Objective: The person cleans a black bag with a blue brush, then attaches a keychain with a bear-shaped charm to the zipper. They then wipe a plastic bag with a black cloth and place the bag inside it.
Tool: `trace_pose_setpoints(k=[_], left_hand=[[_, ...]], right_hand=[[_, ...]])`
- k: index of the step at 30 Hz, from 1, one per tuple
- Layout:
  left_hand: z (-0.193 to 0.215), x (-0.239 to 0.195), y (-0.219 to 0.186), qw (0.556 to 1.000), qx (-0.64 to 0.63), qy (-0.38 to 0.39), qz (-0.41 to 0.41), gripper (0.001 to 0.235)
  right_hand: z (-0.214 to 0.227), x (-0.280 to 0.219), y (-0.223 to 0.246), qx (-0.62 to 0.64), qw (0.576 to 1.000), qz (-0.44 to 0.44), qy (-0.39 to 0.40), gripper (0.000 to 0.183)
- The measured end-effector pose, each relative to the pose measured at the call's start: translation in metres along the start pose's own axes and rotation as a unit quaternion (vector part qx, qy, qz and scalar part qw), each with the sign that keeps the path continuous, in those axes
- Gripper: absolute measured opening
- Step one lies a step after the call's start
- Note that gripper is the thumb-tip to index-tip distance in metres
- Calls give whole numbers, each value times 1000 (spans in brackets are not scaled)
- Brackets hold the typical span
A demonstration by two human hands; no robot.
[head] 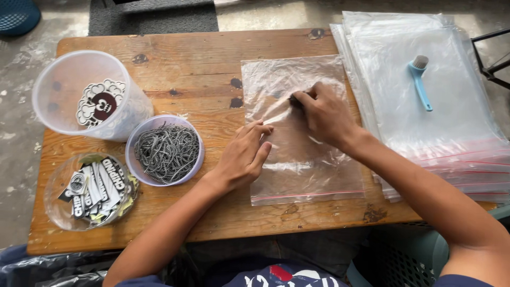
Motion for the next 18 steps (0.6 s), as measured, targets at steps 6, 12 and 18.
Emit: trace_pose_setpoints(k=[6, 12, 18], left_hand=[[20, -4, 3, 992, -112, 16, 60, 42], [18, -1, 1, 997, -45, -3, 65, 54], [11, -4, 8, 999, -27, 9, 46, 48]], right_hand=[[-35, -28, 105, 78, 994, 66, 24, 28], [11, -81, 186, 303, 895, 164, 283, 20], [31, -50, 129, 318, 934, 84, 136, 23]])
Point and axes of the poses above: each hand's wrist, its own x-axis towards the middle knuckle, its own z-axis out of the back of the hand, y = z × x, the point moved 4 cm from there along x, towards the middle knuckle, and after that the axes turned 12 degrees about x, right-handed, at the moved point
